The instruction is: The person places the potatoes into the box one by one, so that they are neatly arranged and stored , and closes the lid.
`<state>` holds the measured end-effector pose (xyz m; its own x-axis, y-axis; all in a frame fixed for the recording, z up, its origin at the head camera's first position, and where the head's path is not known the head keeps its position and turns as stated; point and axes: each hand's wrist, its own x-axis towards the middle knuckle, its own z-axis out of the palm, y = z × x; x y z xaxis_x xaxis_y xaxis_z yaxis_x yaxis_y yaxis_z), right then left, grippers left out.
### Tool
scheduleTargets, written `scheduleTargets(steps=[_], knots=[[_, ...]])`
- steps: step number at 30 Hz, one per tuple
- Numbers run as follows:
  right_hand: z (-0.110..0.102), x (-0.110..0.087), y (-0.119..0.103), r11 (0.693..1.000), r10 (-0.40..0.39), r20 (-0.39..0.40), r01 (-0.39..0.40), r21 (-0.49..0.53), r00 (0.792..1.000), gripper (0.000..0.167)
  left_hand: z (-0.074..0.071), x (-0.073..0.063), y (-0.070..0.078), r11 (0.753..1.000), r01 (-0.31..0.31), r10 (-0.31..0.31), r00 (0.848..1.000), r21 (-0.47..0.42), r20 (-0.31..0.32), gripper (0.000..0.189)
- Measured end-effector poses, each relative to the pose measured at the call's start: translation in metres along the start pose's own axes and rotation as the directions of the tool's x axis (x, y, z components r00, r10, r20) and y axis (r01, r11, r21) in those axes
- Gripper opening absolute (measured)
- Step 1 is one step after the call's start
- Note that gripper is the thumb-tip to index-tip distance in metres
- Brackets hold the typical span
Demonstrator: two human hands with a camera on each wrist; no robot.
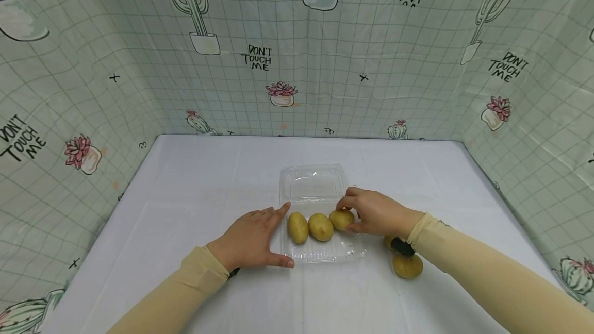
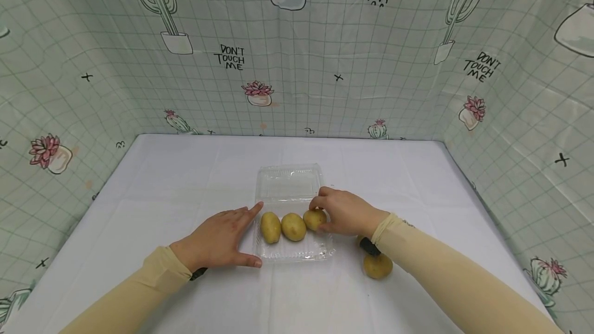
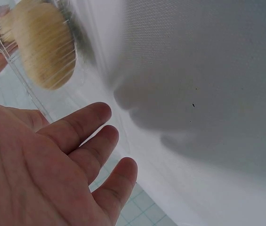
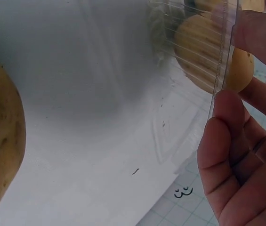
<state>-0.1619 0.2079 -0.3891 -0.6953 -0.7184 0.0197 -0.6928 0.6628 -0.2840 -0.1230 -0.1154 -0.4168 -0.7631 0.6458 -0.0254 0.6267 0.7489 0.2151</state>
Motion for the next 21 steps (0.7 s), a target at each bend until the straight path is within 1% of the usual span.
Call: scheduleTargets(steps=[10, 21], knots=[[0.0018, -0.0024, 0.0036, 1.0, -0.007, -0.014, 0.007, 0.01, 1.0, 0.041, 0.0007, 0.0006, -0.0007, 1.0, 0.003, -0.003, 1.0, 0.007, -0.002, 0.12], [-0.0002, -0.0028, 0.0012, 1.0, 0.011, -0.011, -0.01, 0.026, 1.0, 0.041, -0.0002, 0.0009, 0.0005, 1.0, 0.01, -0.01, 1.0, 0.0, 0.012, 0.12]])
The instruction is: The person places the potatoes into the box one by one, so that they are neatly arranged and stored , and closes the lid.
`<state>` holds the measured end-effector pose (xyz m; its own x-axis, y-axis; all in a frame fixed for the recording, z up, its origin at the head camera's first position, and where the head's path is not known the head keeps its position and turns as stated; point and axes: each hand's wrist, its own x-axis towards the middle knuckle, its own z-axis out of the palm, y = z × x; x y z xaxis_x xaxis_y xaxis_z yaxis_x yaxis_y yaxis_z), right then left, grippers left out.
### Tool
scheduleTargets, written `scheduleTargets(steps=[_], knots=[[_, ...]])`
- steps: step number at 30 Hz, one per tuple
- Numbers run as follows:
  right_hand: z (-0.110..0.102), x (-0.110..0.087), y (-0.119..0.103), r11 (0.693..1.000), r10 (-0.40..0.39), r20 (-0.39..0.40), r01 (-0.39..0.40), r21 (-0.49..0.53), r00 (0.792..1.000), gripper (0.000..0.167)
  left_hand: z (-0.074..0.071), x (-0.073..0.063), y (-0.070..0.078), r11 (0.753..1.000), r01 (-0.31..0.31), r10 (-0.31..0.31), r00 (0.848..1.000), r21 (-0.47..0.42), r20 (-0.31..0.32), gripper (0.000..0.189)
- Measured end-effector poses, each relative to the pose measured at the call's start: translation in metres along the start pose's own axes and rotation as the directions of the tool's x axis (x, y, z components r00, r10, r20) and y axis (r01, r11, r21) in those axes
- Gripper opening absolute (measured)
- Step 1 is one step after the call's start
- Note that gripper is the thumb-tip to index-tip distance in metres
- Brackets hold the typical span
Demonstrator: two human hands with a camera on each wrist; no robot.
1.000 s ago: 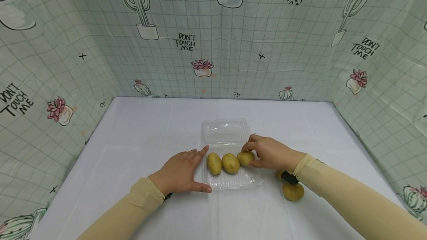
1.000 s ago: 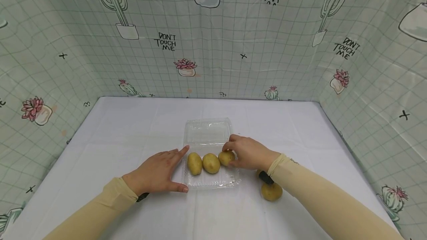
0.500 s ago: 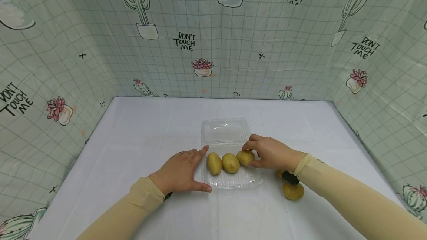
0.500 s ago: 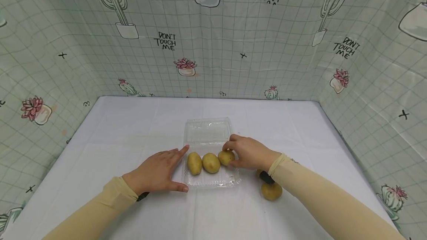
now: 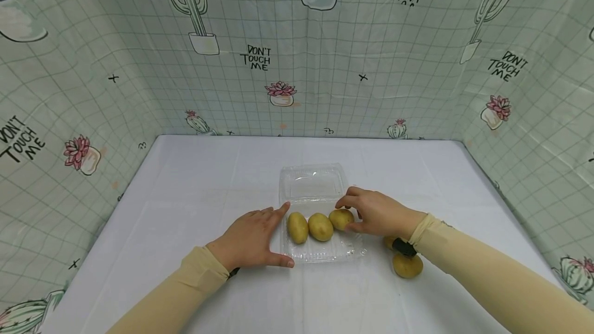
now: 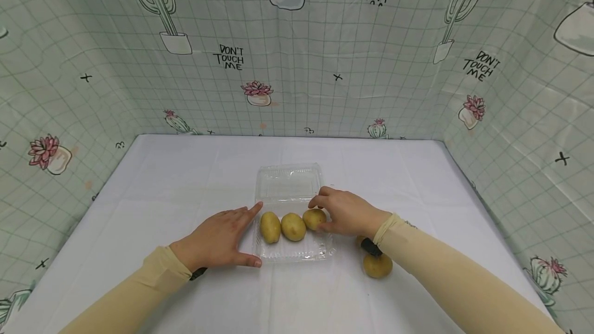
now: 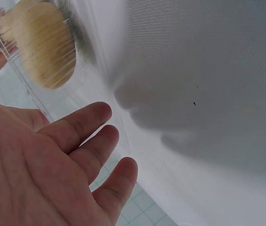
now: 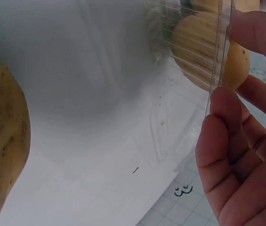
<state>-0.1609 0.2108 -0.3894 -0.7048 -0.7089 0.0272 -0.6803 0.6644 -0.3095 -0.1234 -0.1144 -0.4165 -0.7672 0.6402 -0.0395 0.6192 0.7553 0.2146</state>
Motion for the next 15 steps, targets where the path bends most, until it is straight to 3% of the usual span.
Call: scheduleTargets(steps=[9, 15], knots=[[-0.005, -0.005, 0.0, 0.999, 0.027, 0.004, -0.027, 0.018, 1.0, 0.044, -0.002, 0.0, 0.001, 1.0, -0.001, 0.001, 1.0, -0.011, 0.0, 0.119], [-0.018, -0.015, 0.004, 0.997, 0.066, -0.044, -0.064, 0.043, 0.997, 0.043, -0.002, -0.001, 0.001, 1.0, -0.003, 0.003, 1.0, -0.008, -0.008, 0.12]])
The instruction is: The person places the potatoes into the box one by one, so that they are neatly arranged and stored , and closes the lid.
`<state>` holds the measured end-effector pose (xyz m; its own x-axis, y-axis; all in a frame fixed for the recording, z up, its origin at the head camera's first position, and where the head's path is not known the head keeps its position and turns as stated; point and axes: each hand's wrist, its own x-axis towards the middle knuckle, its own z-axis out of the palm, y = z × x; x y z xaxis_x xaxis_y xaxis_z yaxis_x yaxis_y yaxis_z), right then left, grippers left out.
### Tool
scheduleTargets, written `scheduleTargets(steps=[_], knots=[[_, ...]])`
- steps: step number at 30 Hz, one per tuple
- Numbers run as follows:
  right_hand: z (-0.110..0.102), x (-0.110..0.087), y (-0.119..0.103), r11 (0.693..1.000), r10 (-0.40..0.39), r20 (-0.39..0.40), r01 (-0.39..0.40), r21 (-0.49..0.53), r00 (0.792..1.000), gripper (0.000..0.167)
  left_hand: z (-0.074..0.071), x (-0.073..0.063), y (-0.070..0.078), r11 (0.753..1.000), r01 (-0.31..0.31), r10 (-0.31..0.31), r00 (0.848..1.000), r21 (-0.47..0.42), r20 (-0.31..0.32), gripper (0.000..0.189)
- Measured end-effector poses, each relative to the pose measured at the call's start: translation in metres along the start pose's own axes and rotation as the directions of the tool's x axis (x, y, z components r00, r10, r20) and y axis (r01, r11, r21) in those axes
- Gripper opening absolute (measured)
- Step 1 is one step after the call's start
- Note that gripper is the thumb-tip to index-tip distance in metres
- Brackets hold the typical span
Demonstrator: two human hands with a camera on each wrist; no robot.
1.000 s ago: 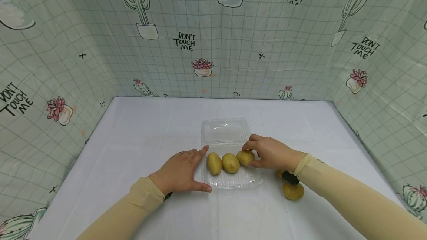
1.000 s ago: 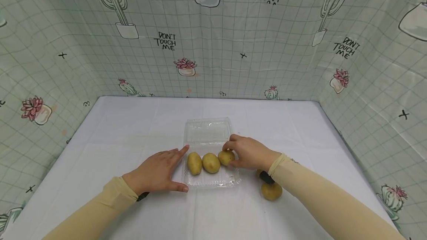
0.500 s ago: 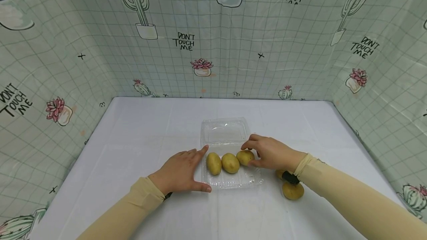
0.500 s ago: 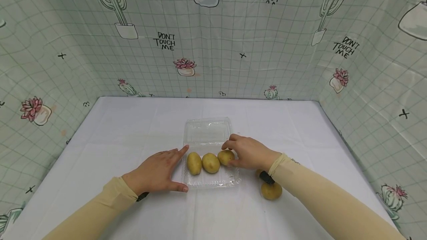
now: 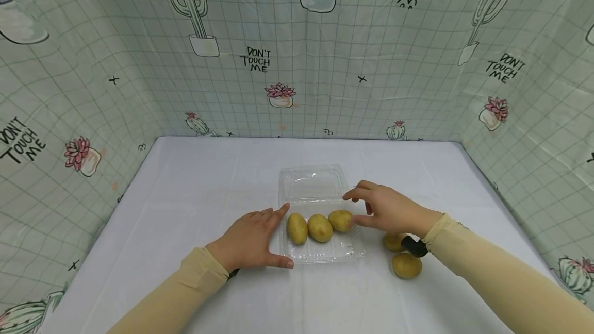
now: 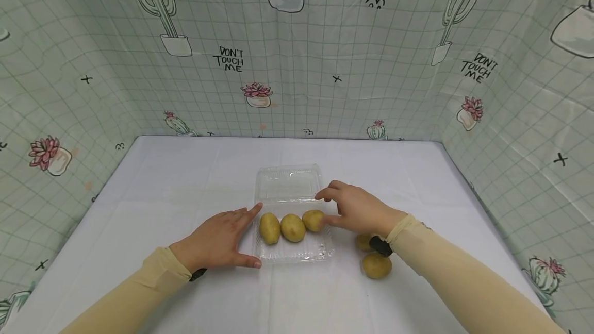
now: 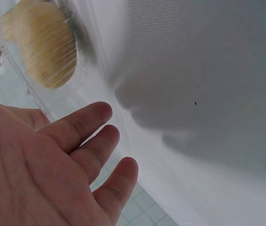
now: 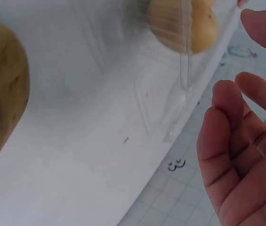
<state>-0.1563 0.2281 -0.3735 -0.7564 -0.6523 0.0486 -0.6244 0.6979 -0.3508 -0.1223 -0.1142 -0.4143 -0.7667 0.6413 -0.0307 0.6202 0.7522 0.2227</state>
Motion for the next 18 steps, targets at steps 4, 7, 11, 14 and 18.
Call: scheduleTargets(steps=[4, 7, 11, 14, 18], knots=[[-0.006, -0.01, 0.008, 1.0, 0.024, -0.045, -0.023, 0.013, 0.999, 0.043, 0.0, 0.0, 0.0, 1.0, 0.004, -0.004, 1.0, 0.002, -0.003, 0.12], [-0.008, -0.019, 0.013, 0.998, 0.051, -0.058, -0.049, 0.034, 0.997, 0.043, 0.0, 0.0, -0.001, 1.0, 0.007, -0.007, 1.0, 0.0, -0.002, 0.119], [-0.007, -0.032, 0.021, 0.995, 0.087, -0.045, -0.084, 0.062, 0.995, 0.043, 0.0, -0.001, -0.001, 1.0, 0.008, -0.008, 1.0, -0.007, -0.004, 0.119], [-0.006, -0.043, 0.029, 0.989, 0.119, -0.022, -0.117, 0.085, 0.993, 0.044, 0.0, -0.001, -0.001, 1.0, 0.005, -0.005, 1.0, -0.002, -0.004, 0.119], [-0.004, -0.06, 0.038, 0.981, 0.162, 0.009, -0.162, 0.11, 0.987, 0.048, 0.001, 0.0, -0.002, 1.0, 0.001, -0.001, 1.0, 0.005, -0.003, 0.121]])
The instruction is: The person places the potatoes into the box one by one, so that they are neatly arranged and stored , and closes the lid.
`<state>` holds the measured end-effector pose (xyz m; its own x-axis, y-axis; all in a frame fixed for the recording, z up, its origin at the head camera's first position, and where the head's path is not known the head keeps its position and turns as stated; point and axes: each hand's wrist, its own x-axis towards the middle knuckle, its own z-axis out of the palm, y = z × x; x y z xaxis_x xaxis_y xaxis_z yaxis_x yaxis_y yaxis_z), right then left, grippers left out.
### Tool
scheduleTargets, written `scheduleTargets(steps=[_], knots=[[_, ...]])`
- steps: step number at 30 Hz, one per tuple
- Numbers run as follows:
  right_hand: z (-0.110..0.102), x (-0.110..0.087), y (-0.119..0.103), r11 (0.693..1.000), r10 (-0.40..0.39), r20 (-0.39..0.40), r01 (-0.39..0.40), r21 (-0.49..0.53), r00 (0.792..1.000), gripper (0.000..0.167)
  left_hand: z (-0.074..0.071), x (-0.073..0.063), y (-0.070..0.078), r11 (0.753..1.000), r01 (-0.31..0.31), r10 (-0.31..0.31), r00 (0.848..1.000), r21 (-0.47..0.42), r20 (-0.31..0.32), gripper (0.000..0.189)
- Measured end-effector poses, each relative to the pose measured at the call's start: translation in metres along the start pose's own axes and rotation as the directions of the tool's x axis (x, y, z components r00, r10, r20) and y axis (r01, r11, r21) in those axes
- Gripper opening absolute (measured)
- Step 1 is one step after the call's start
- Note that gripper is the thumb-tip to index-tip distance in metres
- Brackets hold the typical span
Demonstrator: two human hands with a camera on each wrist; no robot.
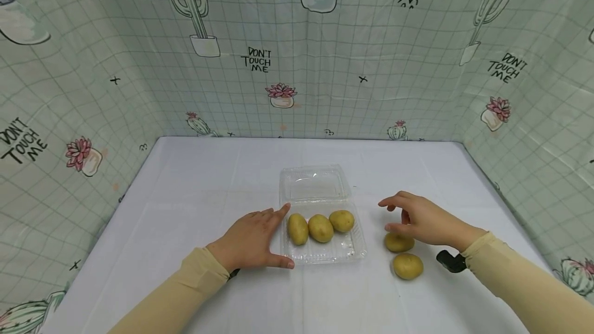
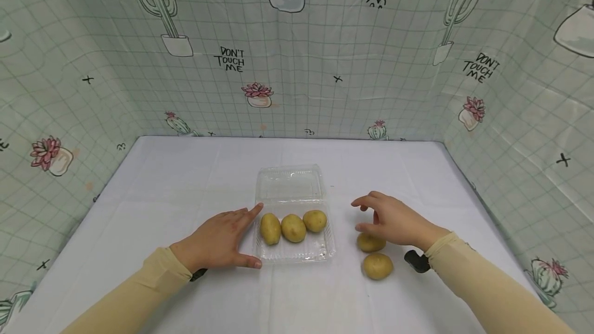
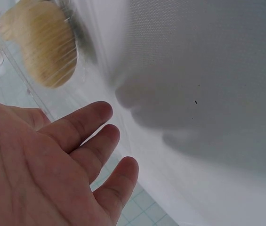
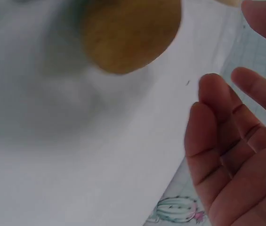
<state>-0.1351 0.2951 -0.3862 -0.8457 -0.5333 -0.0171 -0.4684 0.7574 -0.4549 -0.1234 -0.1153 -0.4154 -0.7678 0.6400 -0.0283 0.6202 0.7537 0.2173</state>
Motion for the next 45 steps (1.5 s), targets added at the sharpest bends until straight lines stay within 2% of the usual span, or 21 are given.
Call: scheduleTargets(steps=[10, 16, 31, 45], knots=[[-0.001, -0.027, 0.017, 0.996, 0.083, 0.026, -0.084, 0.044, 0.996, 0.06, 0.0, 0.0, 0.001, 1.0, 0.001, -0.001, 1.0, 0.009, 0.002, 0.12], [0.008, -0.034, 0.024, 0.996, 0.052, 0.031, -0.054, 0.069, 0.998, 0.056, 0.0, 0.0, 0.001, 1.0, -0.003, 0.003, 1.0, 0.002, -0.001, 0.119], [0.019, -0.039, 0.027, 0.993, 0.002, 0.031, -0.006, 0.117, 1.0, 0.054, -0.001, -0.001, 0.001, 1.0, 0.003, -0.003, 1.0, 0.002, 0.004, 0.119], [0.027, -0.038, 0.026, 0.988, 0.01, 0.048, -0.017, 0.154, 0.999, 0.05, -0.001, -0.001, 0.001, 1.0, 0.008, -0.008, 1.0, -0.003, 0.016, 0.119]])
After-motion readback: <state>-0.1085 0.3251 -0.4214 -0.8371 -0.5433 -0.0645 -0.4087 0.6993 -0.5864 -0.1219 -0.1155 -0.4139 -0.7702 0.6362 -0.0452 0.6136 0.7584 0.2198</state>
